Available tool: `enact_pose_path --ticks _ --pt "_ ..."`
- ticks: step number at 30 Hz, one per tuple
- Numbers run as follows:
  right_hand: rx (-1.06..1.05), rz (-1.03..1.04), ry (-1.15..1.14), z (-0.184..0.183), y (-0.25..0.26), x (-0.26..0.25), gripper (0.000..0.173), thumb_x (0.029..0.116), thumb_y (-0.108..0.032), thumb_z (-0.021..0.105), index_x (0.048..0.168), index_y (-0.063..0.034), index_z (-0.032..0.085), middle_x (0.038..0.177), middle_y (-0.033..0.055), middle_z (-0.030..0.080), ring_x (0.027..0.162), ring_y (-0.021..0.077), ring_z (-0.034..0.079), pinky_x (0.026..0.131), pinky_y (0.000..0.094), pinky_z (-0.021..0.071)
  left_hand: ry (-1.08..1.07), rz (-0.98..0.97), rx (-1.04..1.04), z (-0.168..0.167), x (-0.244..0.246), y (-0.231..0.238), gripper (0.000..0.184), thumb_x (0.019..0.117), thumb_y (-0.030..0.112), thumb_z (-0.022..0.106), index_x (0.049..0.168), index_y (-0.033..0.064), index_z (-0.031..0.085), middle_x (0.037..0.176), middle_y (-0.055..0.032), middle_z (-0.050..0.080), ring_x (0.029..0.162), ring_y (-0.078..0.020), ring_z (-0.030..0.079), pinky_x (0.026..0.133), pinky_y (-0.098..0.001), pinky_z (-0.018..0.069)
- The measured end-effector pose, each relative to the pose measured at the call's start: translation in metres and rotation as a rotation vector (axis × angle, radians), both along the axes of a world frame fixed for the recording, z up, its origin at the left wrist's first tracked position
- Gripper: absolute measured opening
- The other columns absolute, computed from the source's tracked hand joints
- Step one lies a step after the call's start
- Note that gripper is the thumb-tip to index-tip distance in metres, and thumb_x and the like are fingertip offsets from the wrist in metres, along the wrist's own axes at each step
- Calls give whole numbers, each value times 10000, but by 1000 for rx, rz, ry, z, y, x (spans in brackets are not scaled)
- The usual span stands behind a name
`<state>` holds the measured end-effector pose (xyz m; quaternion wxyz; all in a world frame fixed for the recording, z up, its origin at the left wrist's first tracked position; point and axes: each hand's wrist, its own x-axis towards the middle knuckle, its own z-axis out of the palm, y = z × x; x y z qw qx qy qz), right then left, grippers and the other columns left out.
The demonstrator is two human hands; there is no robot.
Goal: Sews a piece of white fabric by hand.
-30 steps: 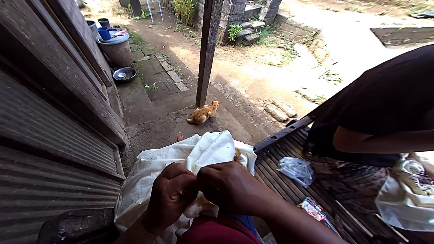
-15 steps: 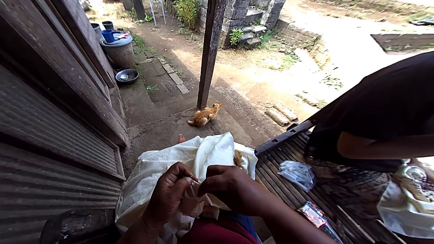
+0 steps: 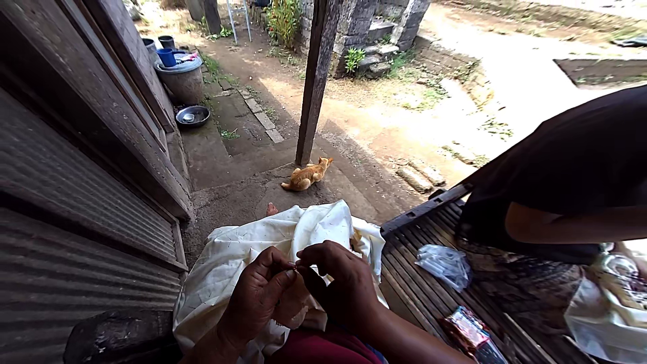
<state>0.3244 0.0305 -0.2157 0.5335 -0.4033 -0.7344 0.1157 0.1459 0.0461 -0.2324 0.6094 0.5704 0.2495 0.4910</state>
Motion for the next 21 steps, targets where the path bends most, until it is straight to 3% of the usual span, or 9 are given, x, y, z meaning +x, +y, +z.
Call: enact_pose_path --ticks 3,7,11,13,18,21 --pt "10 -6 -61 3 0 2 157 889 -53 668 1043 -52 697 865 7 723 734 40 602 677 147 490 -83 -31 -82 3 1 -1 119 951 47 679 1029 120 627 964 12 682 847 -43 665 771 -210 570" --pt "64 -13 -197 6 1 5 179 921 -66 624 1087 -84 687 847 3 725 732 82 616 677 181 493 -141 -87 -173 4 0 1 339 938 42 698 1221 133 537 945 0 708 841 -79 701 790 -251 590" --pt "105 -33 -298 7 2 6 198 954 -74 592 1126 -103 686 799 -8 709 711 114 614 653 224 490 -164 -24 -222 4 0 0 137 900 24 734 1021 86 715 919 -19 725 807 -61 695 753 -229 593" --pt "123 -36 -332 6 2 8 213 972 -83 578 1150 -107 692 770 -6 686 687 128 600 616 242 478 -185 6 -270 5 0 0 95 887 23 748 970 68 731 889 -33 729 772 -62 696 718 -226 595" --pt "123 209 -157 15 -7 13 145 985 -64 606 1123 -92 641 818 15 669 714 82 602 668 180 509 -214 55 -331 5 -2 5 92 935 27 687 1014 48 728 867 -43 723 732 -66 690 676 -224 592" --pt "81 166 -169 16 -5 19 158 998 -73 589 1144 -66 649 865 24 712 747 67 651 715 181 548 -141 5 -259 6 -4 4 112 974 68 657 1078 61 699 926 -21 714 781 -56 681 705 -215 582"
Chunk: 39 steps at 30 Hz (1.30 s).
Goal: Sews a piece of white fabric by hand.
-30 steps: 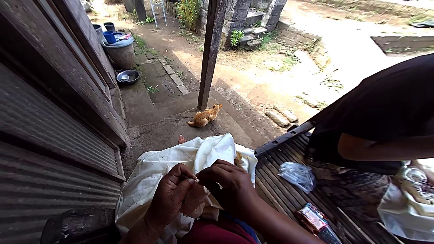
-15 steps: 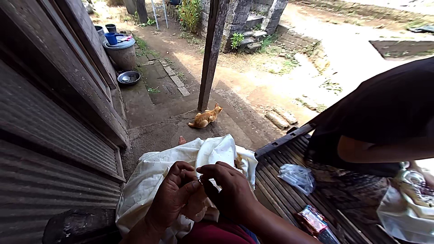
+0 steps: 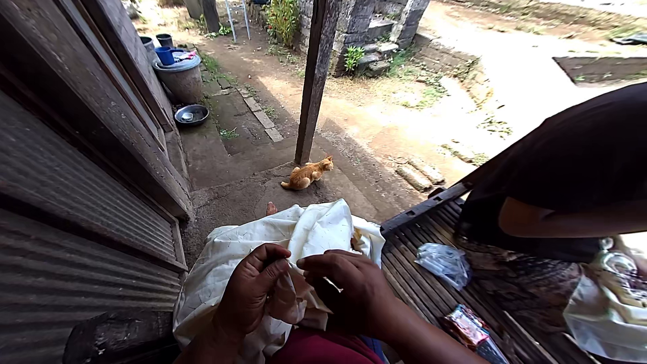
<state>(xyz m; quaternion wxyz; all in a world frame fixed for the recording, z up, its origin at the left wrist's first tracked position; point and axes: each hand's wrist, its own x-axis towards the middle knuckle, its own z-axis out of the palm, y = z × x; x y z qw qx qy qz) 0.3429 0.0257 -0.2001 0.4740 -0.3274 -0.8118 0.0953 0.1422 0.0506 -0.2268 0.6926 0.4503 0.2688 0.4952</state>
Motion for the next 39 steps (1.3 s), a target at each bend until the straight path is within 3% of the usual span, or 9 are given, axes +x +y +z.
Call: enact_pose_path --ticks 4,6,8,11,15,19,23,29,39 --pt "-64 -70 -62 1 3 6 229 992 -96 594 1217 -83 637 846 2 722 693 66 635 661 195 534 58 -114 251 -1 -6 2 77 979 137 675 1050 148 649 1020 46 651 931 -30 635 831 -207 548" --pt "-209 163 114 7 -1 9 281 943 -20 654 1220 -33 608 797 23 669 659 34 607 629 152 530 163 -64 401 1 -9 5 64 979 150 680 1036 153 652 1013 50 633 947 -30 626 841 -206 548" --pt "-305 350 233 15 -4 11 224 936 22 661 1139 -31 586 829 26 656 709 8 620 663 132 544 308 19 538 3 -13 9 62 981 177 689 1018 145 651 1014 31 616 978 -62 627 887 -244 558" --pt "-258 191 62 26 -4 21 116 983 -37 581 939 -82 678 871 25 621 776 26 591 673 144 498 397 46 636 9 -17 9 66 997 202 673 1012 146 640 1025 27 603 1008 -74 627 942 -285 563" --pt "-168 -89 -248 36 -12 21 169 891 -78 553 882 -157 702 867 -1 629 777 68 612 655 190 515 439 58 668 16 -20 6 82 1021 203 634 1035 123 621 1009 22 607 981 -64 624 926 -273 557" --pt "-124 -208 -316 25 -12 2 246 788 -316 792 919 -139 680 913 57 604 817 171 620 639 258 533 371 -2 612 21 -17 3 75 1024 165 620 1056 98 604 1003 18 604 930 -52 624 880 -250 568" --pt "-123 -226 -282 16 -5 3 99 864 -203 727 816 -126 687 893 57 603 816 153 614 674 237 536 414 -46 608 24 -21 4 70 1019 146 576 1050 89 604 970 25 602 836 -21 591 727 -174 523" --pt "-181 -160 -297 22 -4 16 80 866 -166 690 794 -139 711 893 29 624 845 103 617 729 195 531 663 -23 743 27 -19 2 453 929 384 700 1246 68 629 964 25 584 865 -2 542 745 -141 466" --pt "-296 -146 -341 20 -6 25 125 825 -89 635 909 -126 721 922 34 642 786 90 625 677 201 538 928 148 890 24 0 2 429 858 172 671 1284 134 636 899 85 701 814 -35 619 703 -190 501"
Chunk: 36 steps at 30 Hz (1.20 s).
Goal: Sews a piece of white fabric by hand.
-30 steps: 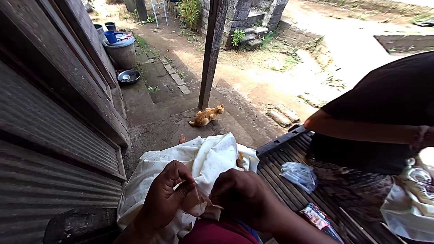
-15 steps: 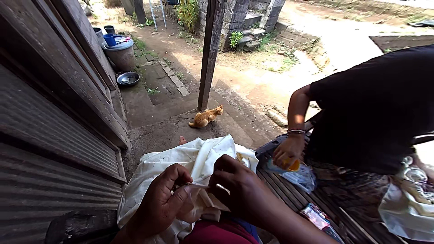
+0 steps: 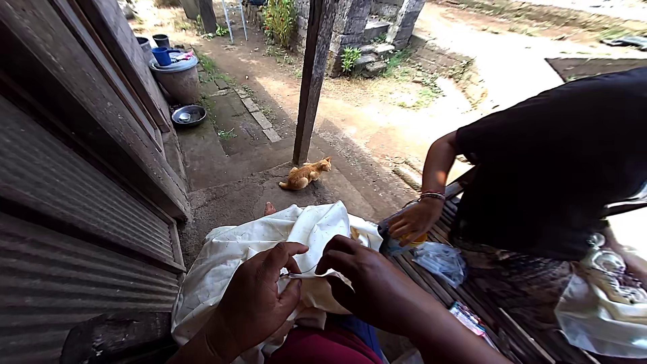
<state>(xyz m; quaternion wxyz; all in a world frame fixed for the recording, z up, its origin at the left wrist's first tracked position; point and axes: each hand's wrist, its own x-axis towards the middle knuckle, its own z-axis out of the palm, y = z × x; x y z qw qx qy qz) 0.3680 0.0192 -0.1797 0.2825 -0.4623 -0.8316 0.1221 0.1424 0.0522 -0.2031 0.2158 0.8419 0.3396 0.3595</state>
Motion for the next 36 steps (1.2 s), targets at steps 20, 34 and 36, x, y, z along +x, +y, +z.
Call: enact_pose_path --ticks 20,34,36 --pt "259 -152 -194 3 -4 -19 120 849 -273 651 851 -171 713 709 -13 591 669 163 622 517 297 476 131 80 180 4 10 -2 441 903 260 639 1325 129 631 873 59 699 764 -88 645 701 -252 554" --pt "222 -63 39 -5 2 -22 106 870 -226 620 784 -184 666 669 -33 532 634 98 561 526 261 437 -282 -211 -286 -12 -1 3 238 971 340 698 991 105 663 962 22 604 779 16 522 662 -131 436" --pt "185 -10 110 -6 3 -21 94 886 -212 627 816 -176 678 707 -25 558 674 88 571 567 250 459 -409 -370 -463 -14 -1 5 367 976 240 694 1267 34 606 1279 -28 646 745 50 525 618 -133 437"
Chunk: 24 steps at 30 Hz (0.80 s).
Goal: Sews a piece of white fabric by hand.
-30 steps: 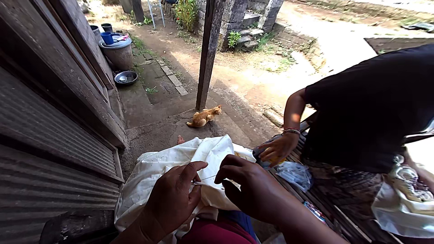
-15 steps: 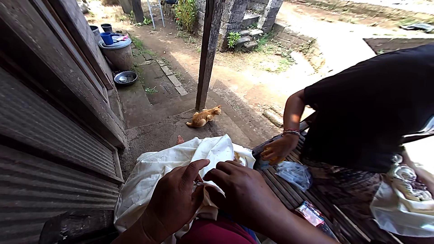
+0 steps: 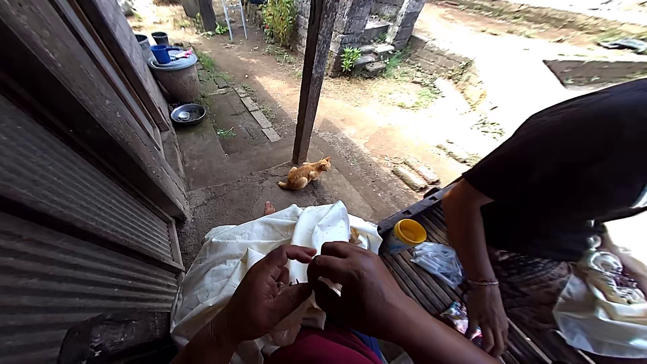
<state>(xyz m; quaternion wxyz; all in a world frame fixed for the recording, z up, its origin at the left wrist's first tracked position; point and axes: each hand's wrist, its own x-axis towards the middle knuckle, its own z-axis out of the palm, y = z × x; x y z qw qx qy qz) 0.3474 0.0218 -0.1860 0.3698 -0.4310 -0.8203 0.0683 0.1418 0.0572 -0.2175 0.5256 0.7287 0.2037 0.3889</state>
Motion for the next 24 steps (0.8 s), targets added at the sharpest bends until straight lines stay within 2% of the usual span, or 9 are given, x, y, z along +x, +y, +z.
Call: enact_pose_path --ticks 1,2,4,6,8,12,18,22,24 --pt "-17 28 20 0 0 1 88 893 -207 631 823 -176 673 735 -22 586 702 83 588 593 246 476 -43 -112 -100 0 0 2 487 990 169 658 1412 -15 502 1387 -61 610 835 18 603 691 -168 511" --pt "-32 52 39 1 0 1 77 895 -202 637 834 -176 678 759 -17 607 720 82 599 610 247 489 -73 -222 -207 1 -1 3 574 1004 111 608 1505 -46 374 1406 -85 597 1010 -59 662 850 -244 566" --pt "-64 92 73 1 1 3 61 891 -195 648 856 -179 695 788 -18 633 736 72 610 624 243 502 -129 -355 -384 2 1 3 628 1011 55 550 1565 -32 268 1267 -89 662 1091 -118 669 982 -324 546" --pt "-97 119 95 1 1 6 68 887 -199 648 896 -185 714 762 -30 593 711 60 573 612 235 474 -131 -404 -434 1 1 4 538 1025 94 553 1519 -6 365 1111 -23 673 1000 -74 657 938 -291 543" --pt "-105 122 95 0 2 9 66 893 -213 658 898 -183 716 740 -36 560 694 53 550 605 225 456 -103 -409 -421 -2 0 6 336 1030 132 559 1344 21 525 1028 19 663 926 -43 643 860 -254 547" --pt "-84 96 101 -6 2 9 64 890 -200 653 859 -177 704 728 -31 549 688 51 542 597 215 445 -61 -385 -441 -4 -1 7 75 1031 139 562 1075 83 586 909 40 633 812 -23 613 747 -213 524" --pt "-71 138 132 -14 4 11 46 892 -188 665 868 -164 696 722 -29 560 685 52 544 601 208 446 -112 -366 -570 -6 -2 7 38 999 101 613 975 103 641 840 48 653 762 -28 632 719 -212 537" --pt "-75 267 162 -13 8 22 81 959 -235 705 992 -177 750 746 -16 573 707 43 540 664 180 455 -114 -408 -573 -5 -4 8 44 997 107 622 959 107 642 834 45 654 757 -22 633 713 -203 536" --pt "-72 314 179 -13 9 24 83 971 -225 702 970 -174 769 739 -4 556 726 49 545 676 182 457 -109 -443 -561 -5 -3 8 53 1011 114 611 979 88 644 868 21 680 793 -36 654 747 -217 548"
